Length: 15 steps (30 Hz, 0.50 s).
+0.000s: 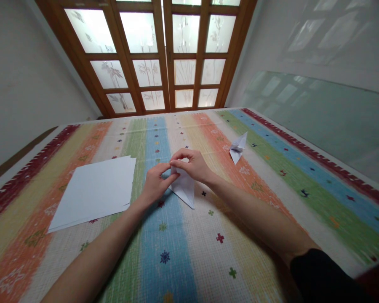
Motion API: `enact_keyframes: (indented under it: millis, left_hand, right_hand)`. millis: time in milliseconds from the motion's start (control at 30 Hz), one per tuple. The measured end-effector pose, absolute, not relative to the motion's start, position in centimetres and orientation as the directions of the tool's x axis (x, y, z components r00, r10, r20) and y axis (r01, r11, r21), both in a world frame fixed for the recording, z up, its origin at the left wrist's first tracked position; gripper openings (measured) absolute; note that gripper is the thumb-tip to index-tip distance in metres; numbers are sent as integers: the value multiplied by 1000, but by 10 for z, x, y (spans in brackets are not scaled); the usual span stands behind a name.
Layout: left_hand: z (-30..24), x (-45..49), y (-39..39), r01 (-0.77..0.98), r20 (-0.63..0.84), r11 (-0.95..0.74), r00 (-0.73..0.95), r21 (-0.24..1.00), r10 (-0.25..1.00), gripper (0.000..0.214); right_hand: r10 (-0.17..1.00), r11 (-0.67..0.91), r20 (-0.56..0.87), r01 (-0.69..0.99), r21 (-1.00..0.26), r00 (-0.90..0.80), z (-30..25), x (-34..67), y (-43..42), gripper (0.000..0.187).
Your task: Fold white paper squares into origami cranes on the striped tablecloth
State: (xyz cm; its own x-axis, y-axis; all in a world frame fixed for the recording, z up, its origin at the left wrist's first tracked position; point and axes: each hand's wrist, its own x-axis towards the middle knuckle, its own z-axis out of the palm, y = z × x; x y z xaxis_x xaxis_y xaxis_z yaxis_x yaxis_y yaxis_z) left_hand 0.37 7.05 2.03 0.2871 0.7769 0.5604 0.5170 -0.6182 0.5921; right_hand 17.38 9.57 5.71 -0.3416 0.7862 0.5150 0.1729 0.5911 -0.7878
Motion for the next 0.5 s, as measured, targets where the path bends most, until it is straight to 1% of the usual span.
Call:
enact_keyframes:
  millis: [133, 267, 500]
  left_hand:
    - [19, 9, 67, 515, 571, -596, 230, 616, 788, 18]
    - [18, 11, 65, 525, 583, -584, 191, 619, 790, 31]
    - [14, 11, 64, 583, 641, -609, 186, 538, 745, 38]
  right_hand:
    - [793, 576, 498, 169, -800, -350, 58, 174, 95, 13]
    - [787, 582, 499, 170, -795, -362, 58, 174, 96, 11]
    - [790, 589, 520, 164, -791, -326, 57, 170, 96, 6]
